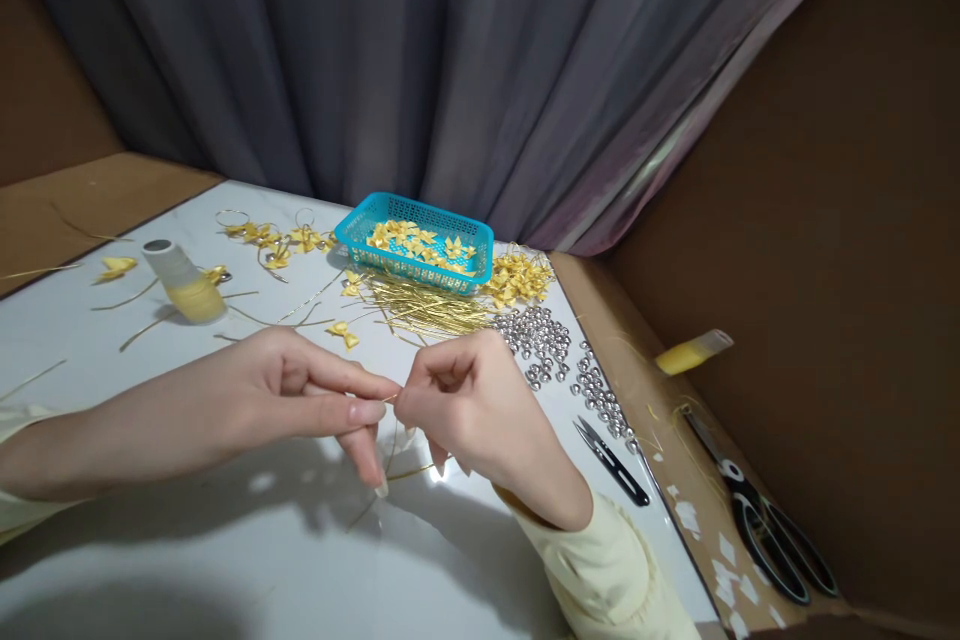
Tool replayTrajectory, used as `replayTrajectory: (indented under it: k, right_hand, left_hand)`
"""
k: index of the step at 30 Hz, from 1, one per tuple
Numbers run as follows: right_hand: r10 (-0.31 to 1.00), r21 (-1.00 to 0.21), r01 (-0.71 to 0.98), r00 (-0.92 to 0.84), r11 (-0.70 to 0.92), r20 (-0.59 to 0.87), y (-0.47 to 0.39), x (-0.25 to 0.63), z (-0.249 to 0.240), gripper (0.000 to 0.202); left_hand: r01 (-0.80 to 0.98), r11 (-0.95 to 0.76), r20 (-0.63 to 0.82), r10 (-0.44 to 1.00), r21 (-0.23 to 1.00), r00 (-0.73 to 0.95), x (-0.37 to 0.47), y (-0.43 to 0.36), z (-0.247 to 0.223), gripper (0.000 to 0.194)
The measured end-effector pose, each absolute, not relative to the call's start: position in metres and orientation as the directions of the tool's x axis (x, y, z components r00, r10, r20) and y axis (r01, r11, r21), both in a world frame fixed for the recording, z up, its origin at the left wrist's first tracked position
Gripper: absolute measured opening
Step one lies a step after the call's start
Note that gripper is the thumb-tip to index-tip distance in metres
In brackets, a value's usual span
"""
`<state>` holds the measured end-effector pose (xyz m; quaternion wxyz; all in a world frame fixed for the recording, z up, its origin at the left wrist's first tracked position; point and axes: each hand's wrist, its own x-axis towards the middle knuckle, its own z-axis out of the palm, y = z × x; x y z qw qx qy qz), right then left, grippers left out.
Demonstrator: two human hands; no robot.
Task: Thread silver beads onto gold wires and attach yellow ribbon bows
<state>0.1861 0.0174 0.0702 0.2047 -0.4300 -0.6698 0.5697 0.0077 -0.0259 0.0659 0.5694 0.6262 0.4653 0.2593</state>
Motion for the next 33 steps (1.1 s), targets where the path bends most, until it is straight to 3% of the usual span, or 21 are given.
replayTrajectory:
  k: [13,33]
  right_hand:
    - [0.769,-0.906,0.418,-0.6,0.066,-0.22,0.0177,0.1856,0.0735,0.017]
    - [0.75,-0.889,0.443,-0.626,0.118,-0.213,0.0187,0.1868,0.071,0.018]
  left_hand:
    - [0.255,0.048,-0.193,0.789,0.966,0.584,0.0018,-0.0203,0.0648,0.031]
    - [0.284,0.119,-0.273,0.754,0.951,0.597,0.0028,-0.0201,0.0657,0.034]
